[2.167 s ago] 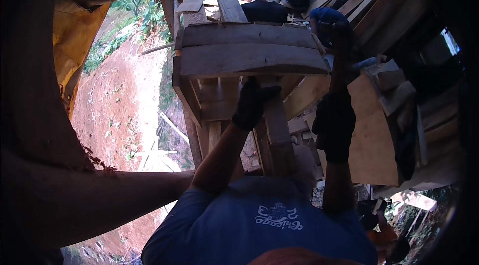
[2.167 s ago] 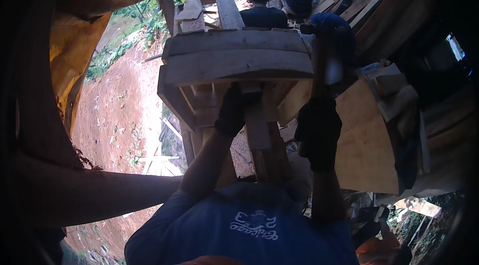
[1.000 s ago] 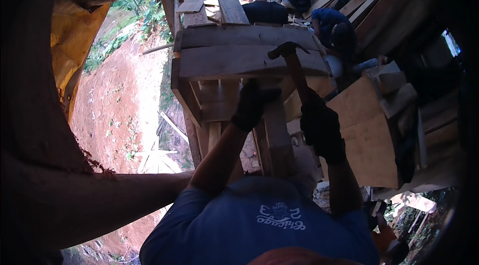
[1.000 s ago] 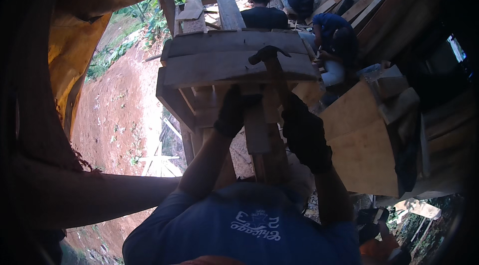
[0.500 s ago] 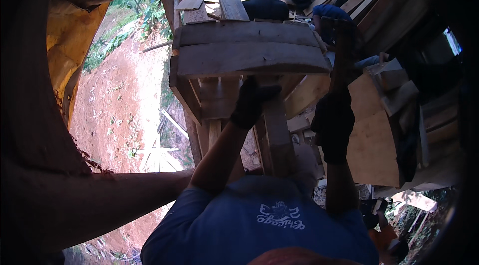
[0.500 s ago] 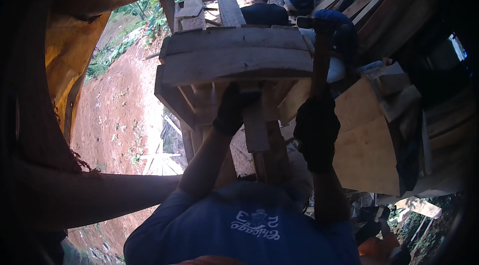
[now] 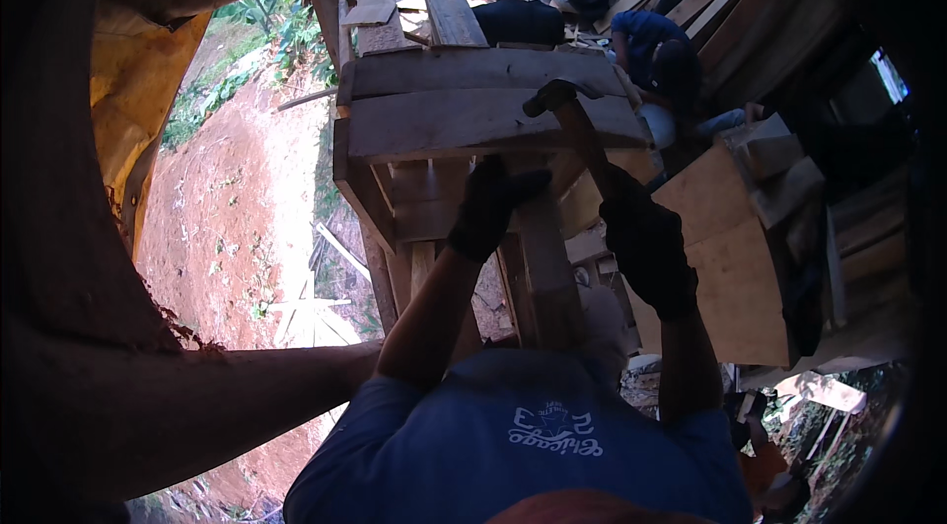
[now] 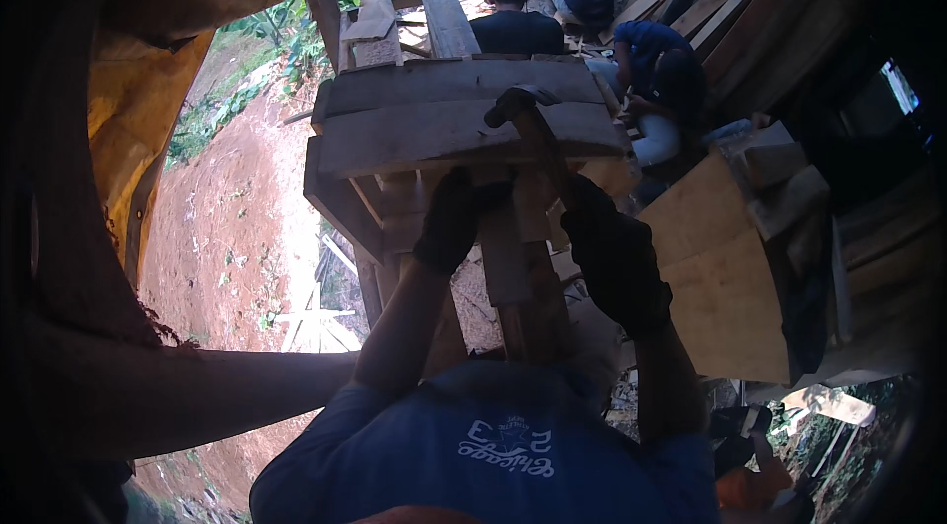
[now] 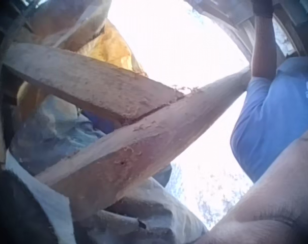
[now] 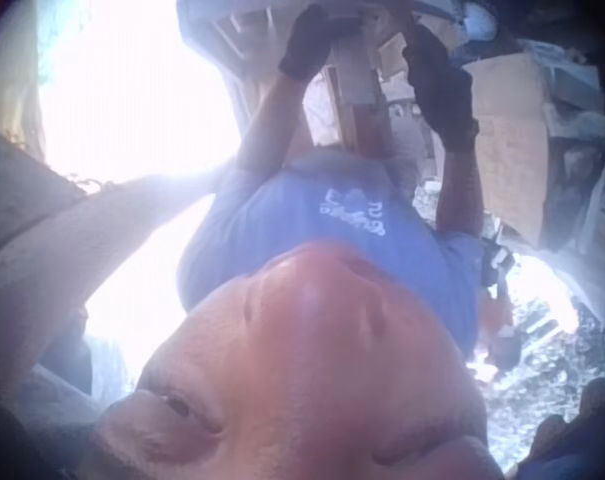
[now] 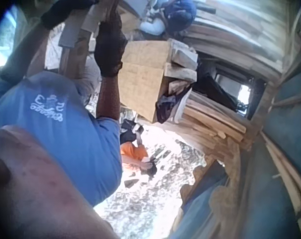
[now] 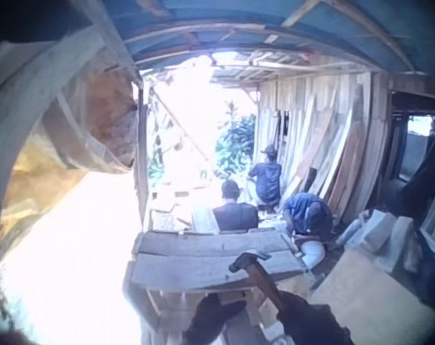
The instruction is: The person builds a wooden chair by hammering slats into the frame and attaching larger support pieces by hand while other workers assist in the background.
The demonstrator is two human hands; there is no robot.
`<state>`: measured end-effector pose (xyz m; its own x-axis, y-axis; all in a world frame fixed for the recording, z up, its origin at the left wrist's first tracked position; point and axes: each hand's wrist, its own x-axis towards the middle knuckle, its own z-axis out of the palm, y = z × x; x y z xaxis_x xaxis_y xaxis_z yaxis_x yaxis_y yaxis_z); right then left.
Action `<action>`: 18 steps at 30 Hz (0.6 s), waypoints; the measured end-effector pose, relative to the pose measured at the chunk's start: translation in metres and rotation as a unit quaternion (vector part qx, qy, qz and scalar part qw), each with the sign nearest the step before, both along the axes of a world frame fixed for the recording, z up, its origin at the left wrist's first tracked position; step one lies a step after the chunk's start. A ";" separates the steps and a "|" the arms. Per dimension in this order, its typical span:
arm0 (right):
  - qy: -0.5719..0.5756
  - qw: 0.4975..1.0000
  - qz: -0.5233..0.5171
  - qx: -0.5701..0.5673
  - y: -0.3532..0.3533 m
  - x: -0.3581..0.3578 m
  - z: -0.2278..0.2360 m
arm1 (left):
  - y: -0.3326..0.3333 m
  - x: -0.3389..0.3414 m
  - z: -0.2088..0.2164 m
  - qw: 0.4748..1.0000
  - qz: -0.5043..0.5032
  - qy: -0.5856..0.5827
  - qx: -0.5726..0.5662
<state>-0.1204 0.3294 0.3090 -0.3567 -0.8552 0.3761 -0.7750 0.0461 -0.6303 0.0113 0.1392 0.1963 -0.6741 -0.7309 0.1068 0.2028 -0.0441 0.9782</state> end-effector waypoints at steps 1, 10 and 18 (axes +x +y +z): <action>-0.064 0.997 -0.032 0.027 0.002 -0.001 0.008 | 0.001 0.004 0.001 0.998 0.026 -0.014 -0.050; 0.025 0.999 -0.009 0.039 0.008 -0.010 -0.002 | 0.011 0.008 0.017 0.990 0.061 -0.054 -0.116; -0.010 0.999 0.002 0.040 0.010 -0.012 0.005 | 0.016 0.005 0.013 0.997 0.035 0.051 -0.051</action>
<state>-0.1329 0.3394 0.3138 -0.3594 -0.8841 0.2987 -0.7627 0.0938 -0.6399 0.0160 0.1554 0.2095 -0.6031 -0.7581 0.2481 0.3005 0.0722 0.9510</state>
